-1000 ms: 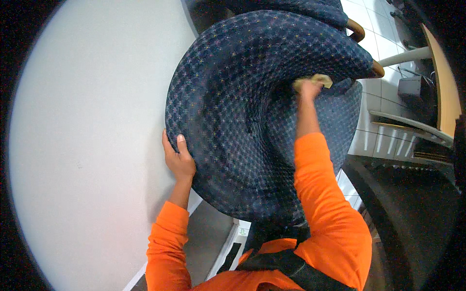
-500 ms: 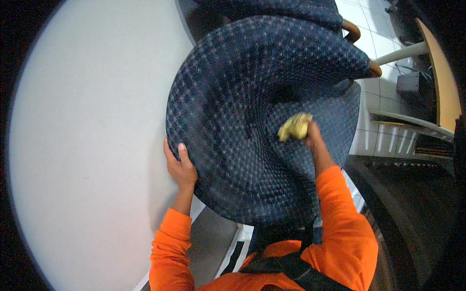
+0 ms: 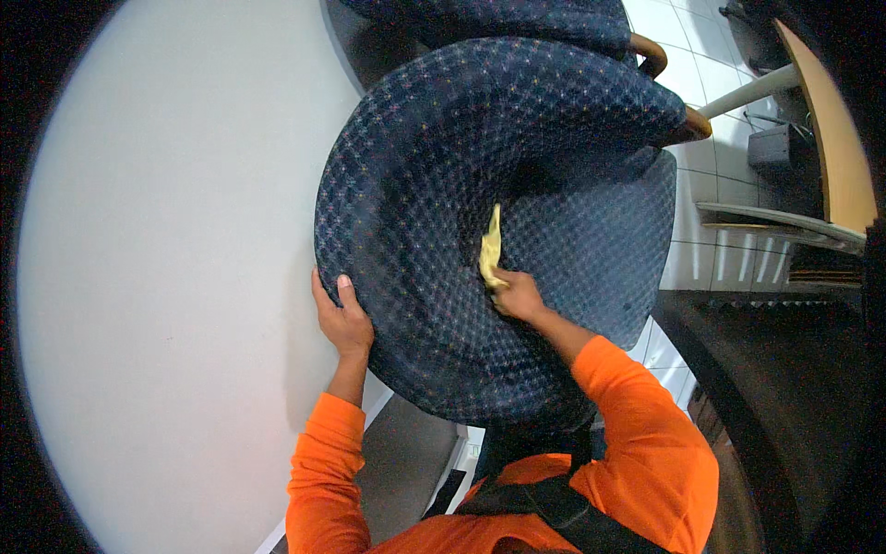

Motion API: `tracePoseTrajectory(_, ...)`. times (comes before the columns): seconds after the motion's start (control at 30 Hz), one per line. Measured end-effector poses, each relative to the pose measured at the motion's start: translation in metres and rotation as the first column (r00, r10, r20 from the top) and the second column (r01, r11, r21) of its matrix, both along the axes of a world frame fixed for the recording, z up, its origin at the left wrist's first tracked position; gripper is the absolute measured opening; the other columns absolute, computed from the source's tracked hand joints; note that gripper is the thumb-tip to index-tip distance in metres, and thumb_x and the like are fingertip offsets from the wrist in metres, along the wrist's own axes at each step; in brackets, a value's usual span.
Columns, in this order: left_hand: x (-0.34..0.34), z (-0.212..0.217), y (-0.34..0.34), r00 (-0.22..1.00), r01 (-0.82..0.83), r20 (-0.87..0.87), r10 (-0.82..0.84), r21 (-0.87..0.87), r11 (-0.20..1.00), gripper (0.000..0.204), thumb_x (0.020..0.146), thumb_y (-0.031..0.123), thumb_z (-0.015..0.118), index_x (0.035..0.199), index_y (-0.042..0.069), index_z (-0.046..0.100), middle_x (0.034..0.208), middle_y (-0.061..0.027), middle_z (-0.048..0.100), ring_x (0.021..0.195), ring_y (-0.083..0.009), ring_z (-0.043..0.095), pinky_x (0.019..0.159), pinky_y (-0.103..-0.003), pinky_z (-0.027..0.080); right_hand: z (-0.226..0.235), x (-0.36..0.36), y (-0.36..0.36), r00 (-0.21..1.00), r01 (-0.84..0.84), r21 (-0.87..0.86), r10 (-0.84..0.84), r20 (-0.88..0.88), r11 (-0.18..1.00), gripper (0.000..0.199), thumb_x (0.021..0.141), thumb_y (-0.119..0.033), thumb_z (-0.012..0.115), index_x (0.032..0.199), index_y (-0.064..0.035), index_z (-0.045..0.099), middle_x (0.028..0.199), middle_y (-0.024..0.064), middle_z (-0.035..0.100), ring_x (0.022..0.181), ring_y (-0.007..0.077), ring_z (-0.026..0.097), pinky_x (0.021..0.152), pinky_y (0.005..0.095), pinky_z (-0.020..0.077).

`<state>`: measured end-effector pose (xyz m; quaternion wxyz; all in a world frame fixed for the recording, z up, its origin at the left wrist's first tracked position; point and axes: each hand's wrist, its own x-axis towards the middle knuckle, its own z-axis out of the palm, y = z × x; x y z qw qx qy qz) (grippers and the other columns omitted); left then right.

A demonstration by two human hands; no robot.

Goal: The person wipes the fabric of several dark blue patterned chairs with a yellow cloth, moving from one chair to the next. They then wipe the surface of a wooden table with a glass top, moving a yellow cup and a phone aside to clean underneath.

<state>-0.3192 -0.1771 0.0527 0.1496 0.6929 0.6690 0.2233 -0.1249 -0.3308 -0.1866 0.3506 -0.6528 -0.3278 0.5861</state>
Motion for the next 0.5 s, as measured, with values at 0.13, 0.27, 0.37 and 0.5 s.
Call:
tracePoseTrajectory(0.13, 0.002, 0.004, -0.001, 1.0, -0.006, 0.013, 0.006, 0.004, 1.0, 0.053, 0.095, 0.03, 0.051, 0.135, -0.004, 0.041, 0.131, -0.0252, 0.051, 0.119, -0.037, 0.051, 0.101, -0.039, 0.038, 0.009, 0.087, 0.005, 0.221, 0.627, -0.581, -0.833, -0.507, 0.519, 0.029, 0.091, -0.025, 0.057, 0.114, -0.0075, 0.056, 0.109, 0.0102, 0.063, 0.098, 0.0268, 0.062, 0.086, 0.043, 0.0517)
tracePoseTrajectory(0.27, -0.003, 0.001, 0.0, 1.0, 0.007, -0.006, -0.007, 0.025, 1.0, 0.054, 0.095, 0.03, 0.051, 0.135, -0.004, 0.042, 0.131, -0.0252, 0.051, 0.119, -0.0378, 0.051, 0.101, -0.04, 0.038, 0.021, 0.211, 0.054, 0.234, 0.941, 0.271, -0.968, -0.089, 0.203, 0.032, 0.091, -0.016, 0.058, 0.121, -0.0048, 0.05, 0.109, 0.0126, 0.061, 0.094, 0.0265, 0.063, 0.08, 0.0412, 0.0537)
tracePoseTrajectory(0.37, 0.001, 0.009, -0.002, 0.999, -0.005, 0.048, 0.005, 0.0, 1.0, 0.054, 0.095, 0.031, 0.051, 0.134, -0.004, 0.042, 0.13, -0.0251, 0.051, 0.118, -0.0381, 0.051, 0.101, -0.04, 0.038, 0.076, 0.243, 0.117, -0.034, 0.944, 0.315, -0.978, -0.205, -0.099, 0.049, 0.085, -0.002, 0.051, 0.133, -0.0041, 0.044, 0.113, 0.0141, 0.058, 0.094, 0.0238, 0.061, 0.078, 0.0346, 0.0534)
tracePoseTrajectory(0.5, 0.0, 0.002, -0.003, 0.999, -0.011, -0.036, 0.011, 0.022, 1.0, 0.054, 0.095, 0.033, 0.051, 0.134, -0.004, 0.042, 0.128, -0.025, 0.053, 0.117, -0.0379, 0.052, 0.1, -0.04, 0.039, 0.122, 0.154, 0.187, 0.294, 0.761, 0.594, -0.955, 0.045, 0.263, 0.054, 0.084, 0.004, 0.04, 0.138, 0.0056, 0.036, 0.139, 0.0254, 0.042, 0.129, 0.0351, 0.041, 0.112, 0.0377, 0.0259)
